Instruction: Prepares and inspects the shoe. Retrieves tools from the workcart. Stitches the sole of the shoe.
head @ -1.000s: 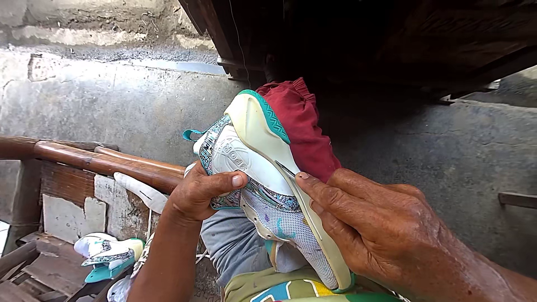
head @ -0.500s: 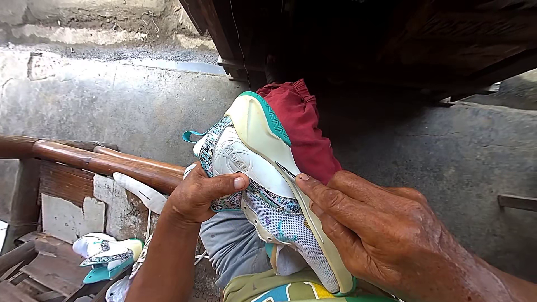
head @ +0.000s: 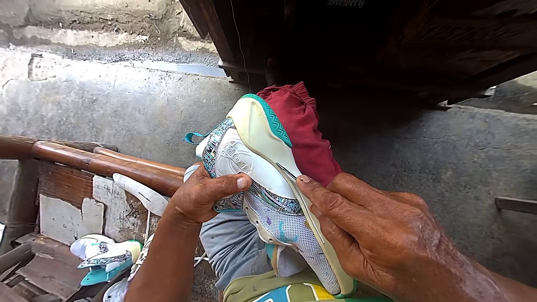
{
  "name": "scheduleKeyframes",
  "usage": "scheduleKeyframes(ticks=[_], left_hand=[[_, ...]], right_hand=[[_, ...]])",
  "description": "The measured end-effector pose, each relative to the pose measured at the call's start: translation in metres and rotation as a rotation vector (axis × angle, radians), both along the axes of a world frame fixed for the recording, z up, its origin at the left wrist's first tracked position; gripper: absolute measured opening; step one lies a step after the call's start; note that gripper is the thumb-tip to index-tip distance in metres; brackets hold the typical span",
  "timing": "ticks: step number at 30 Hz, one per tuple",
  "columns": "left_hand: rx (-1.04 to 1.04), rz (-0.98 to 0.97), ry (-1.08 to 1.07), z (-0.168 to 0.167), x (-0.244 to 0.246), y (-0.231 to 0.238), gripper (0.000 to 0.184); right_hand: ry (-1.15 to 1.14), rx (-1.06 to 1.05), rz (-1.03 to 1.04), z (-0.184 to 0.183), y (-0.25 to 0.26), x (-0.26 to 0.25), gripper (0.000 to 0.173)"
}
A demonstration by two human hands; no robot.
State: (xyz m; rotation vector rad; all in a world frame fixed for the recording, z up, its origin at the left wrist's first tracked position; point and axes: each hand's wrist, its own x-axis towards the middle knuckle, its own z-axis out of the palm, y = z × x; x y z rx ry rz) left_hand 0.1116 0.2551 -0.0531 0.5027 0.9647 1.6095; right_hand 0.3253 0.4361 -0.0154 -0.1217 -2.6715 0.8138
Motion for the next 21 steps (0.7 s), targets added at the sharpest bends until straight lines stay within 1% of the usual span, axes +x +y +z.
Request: scheduleKeyframes(ticks=[21], left_hand=[[-0.012, -0.014, -0.002, -0.0019, -0.0020, 0.0003, 0.025]], right_hand=[[0.020, -0.007, 0.026, -0.0015, 0.0044, -0.0053, 0.035]])
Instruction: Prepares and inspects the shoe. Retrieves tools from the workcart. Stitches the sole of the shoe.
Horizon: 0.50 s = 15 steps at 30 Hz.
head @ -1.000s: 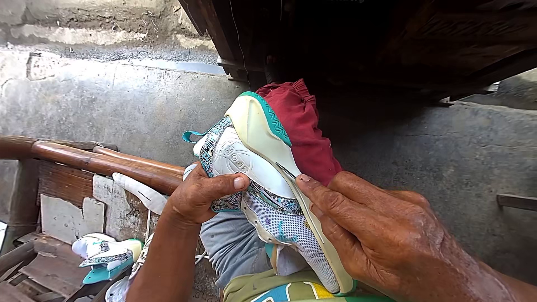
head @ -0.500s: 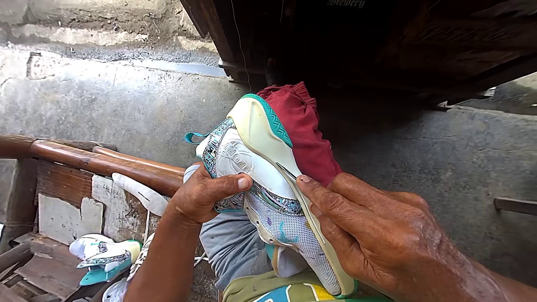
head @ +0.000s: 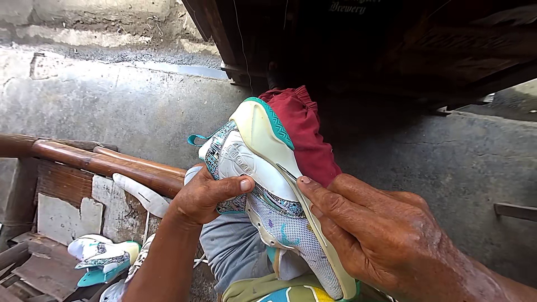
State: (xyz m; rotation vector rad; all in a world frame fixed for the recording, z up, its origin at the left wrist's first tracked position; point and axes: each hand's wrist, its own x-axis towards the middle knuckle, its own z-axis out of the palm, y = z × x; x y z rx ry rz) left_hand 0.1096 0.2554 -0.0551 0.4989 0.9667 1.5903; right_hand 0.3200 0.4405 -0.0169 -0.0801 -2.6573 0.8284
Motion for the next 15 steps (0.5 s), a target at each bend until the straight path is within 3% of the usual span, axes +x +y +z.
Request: scheduleKeyframes(ticks=[15], left_hand=[[0.014, -0.015, 0.009, -0.0006, -0.0003, 0.0011, 0.024]], right_hand=[[0.005, 0.008, 0.017, -0.0007, 0.0029, -0.0024, 0.035]])
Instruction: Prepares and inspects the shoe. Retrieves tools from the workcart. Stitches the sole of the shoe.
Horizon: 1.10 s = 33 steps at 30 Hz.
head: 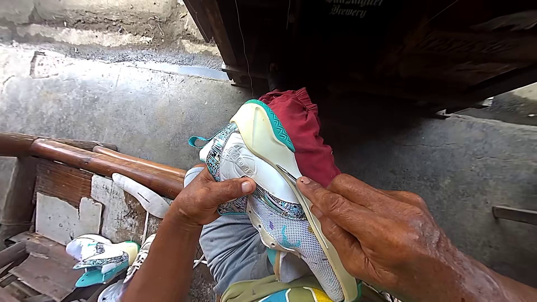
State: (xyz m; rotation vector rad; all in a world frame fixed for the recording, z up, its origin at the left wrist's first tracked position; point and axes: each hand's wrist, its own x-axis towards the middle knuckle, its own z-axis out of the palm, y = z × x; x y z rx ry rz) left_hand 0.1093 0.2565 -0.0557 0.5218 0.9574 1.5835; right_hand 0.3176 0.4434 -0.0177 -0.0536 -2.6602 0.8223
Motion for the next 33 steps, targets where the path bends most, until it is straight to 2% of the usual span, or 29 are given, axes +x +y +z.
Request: scheduleKeyframes(ticks=[10, 17, 22, 26, 30, 33], left_hand=[[-0.014, 0.000, 0.000, 0.001, 0.002, -0.001, 0.024], [-0.028, 0.055, 0.015, 0.002, 0.004, -0.006, 0.023], [-0.015, 0.151, -0.067, 0.003, 0.009, -0.009, 0.022], [0.050, 0.253, -0.180, 0.005, 0.021, -0.008, 0.023], [0.134, 0.363, -0.176, 0.010, 0.037, -0.004, 0.028], [0.088, 0.481, -0.175, 0.007, 0.065, 0.000, 0.032]], right_hand=[[-0.029, 0.001, 0.014, 0.005, 0.004, 0.007, 0.036], [-0.083, -0.168, 0.007, 0.002, 0.020, 0.044, 0.034], [-0.067, -0.402, -0.141, -0.003, 0.020, 0.050, 0.039], [-0.077, -0.561, -0.126, -0.011, 0.014, 0.054, 0.036], [0.012, -0.611, -0.135, -0.008, 0.018, 0.058, 0.033], [-0.020, -0.523, -0.177, -0.008, 0.025, 0.061, 0.044]])
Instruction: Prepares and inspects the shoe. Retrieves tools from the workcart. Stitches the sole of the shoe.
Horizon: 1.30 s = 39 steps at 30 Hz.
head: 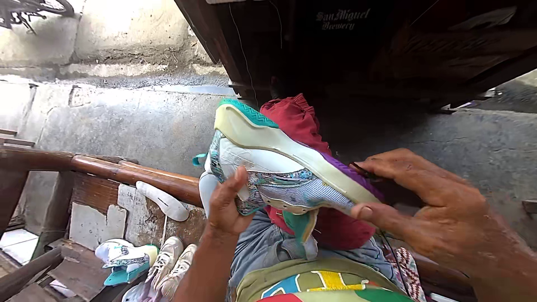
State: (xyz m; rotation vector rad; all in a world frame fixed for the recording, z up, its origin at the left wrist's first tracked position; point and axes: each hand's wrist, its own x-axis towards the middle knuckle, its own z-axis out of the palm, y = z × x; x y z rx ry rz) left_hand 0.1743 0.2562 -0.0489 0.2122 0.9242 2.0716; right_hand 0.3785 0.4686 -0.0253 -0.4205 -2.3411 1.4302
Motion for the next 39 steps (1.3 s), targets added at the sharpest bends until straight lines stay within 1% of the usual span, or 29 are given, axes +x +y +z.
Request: scheduleKeyframes(ticks=[2, 4, 5, 6, 8, 9, 10, 12, 13, 14, 15, 17, 18, 20, 22, 24, 26, 29, 33, 35, 37, 39], left_hand=[[-0.066, 0.040, -0.028, -0.009, 0.019, -0.004, 0.037], [-0.132, -0.014, 0.029, -0.014, 0.029, -0.024, 0.047], [-0.178, -0.109, 0.122, -0.014, 0.026, -0.040, 0.052], [-0.247, -0.246, 0.244, -0.011, 0.019, -0.059, 0.053], [-0.470, -0.491, 0.572, 0.009, -0.002, -0.092, 0.045], [-0.570, -0.547, 0.744, 0.025, -0.012, -0.104, 0.042], [-0.642, -0.517, 0.895, 0.044, -0.020, -0.111, 0.037], [-0.746, -0.260, 1.164, 0.077, -0.028, -0.104, 0.028], [-0.777, -0.146, 1.301, 0.086, -0.033, -0.092, 0.029], [-0.766, -0.109, 1.415, 0.088, -0.042, -0.075, 0.035], [-0.718, -0.171, 1.467, 0.085, -0.054, -0.056, 0.046], [-0.648, -0.469, 1.408, 0.068, -0.073, -0.023, 0.068], [-0.652, -0.602, 1.365, 0.057, -0.077, -0.012, 0.072], [-0.699, -0.782, 1.363, 0.045, -0.076, -0.004, 0.074], [-0.736, -0.864, 1.314, 0.042, -0.072, -0.010, 0.076], [-0.746, -0.827, 1.178, 0.030, -0.066, -0.022, 0.077], [-0.710, -0.664, 1.058, 0.018, -0.057, -0.034, 0.080], [-0.688, -0.461, 0.916, 0.020, -0.044, -0.047, 0.079], [-0.603, -0.308, 0.610, 0.025, -0.036, -0.052, 0.075], [-0.557, -0.249, 0.527, 0.025, -0.021, -0.043, 0.082], [-0.530, -0.197, 0.473, 0.011, 0.002, -0.031, 0.091], [-0.560, -0.163, 0.494, -0.017, 0.025, -0.019, 0.094]], right_hand=[[-0.045, 0.057, -0.026, -0.005, 0.007, 0.000, 0.043], [-0.050, 0.038, 0.001, -0.008, 0.012, 0.001, 0.038], [-0.053, 0.035, 0.019, -0.008, 0.013, 0.002, 0.037], [-0.055, 0.037, 0.037, -0.008, 0.013, 0.003, 0.036], [-0.042, 0.064, 0.080, -0.009, 0.016, 0.005, 0.034], [-0.029, 0.086, 0.106, -0.009, 0.018, 0.004, 0.033], [-0.020, 0.109, 0.130, -0.009, 0.019, 0.003, 0.032], [-0.012, 0.162, 0.170, -0.008, 0.020, 0.000, 0.030], [-0.009, 0.190, 0.191, -0.007, 0.020, -0.001, 0.030], [-0.007, 0.224, 0.209, -0.006, 0.020, -0.003, 0.030], [-0.004, 0.255, 0.222, -0.004, 0.021, -0.006, 0.030], [0.000, 0.308, 0.236, 0.000, 0.022, -0.010, 0.031], [0.008, 0.332, 0.231, 0.003, 0.022, -0.012, 0.030], [0.041, 0.411, 0.188, 0.008, 0.024, -0.015, 0.029], [0.073, 0.502, 0.129, 0.012, 0.027, -0.019, 0.030], [0.059, 0.563, 0.107, 0.014, 0.028, -0.024, 0.030], [0.061, 0.594, 0.096, 0.016, 0.025, -0.033, 0.031], [0.132, 0.575, 0.022, 0.023, 0.018, -0.043, 0.038], [0.182, 0.503, -0.048, 0.032, 0.019, -0.042, 0.048], [0.166, 0.441, -0.048, 0.031, 0.020, -0.040, 0.050], [0.078, 0.348, -0.019, 0.031, 0.014, -0.035, 0.050], [-0.057, 0.226, 0.005, 0.027, 0.004, -0.028, 0.050]])
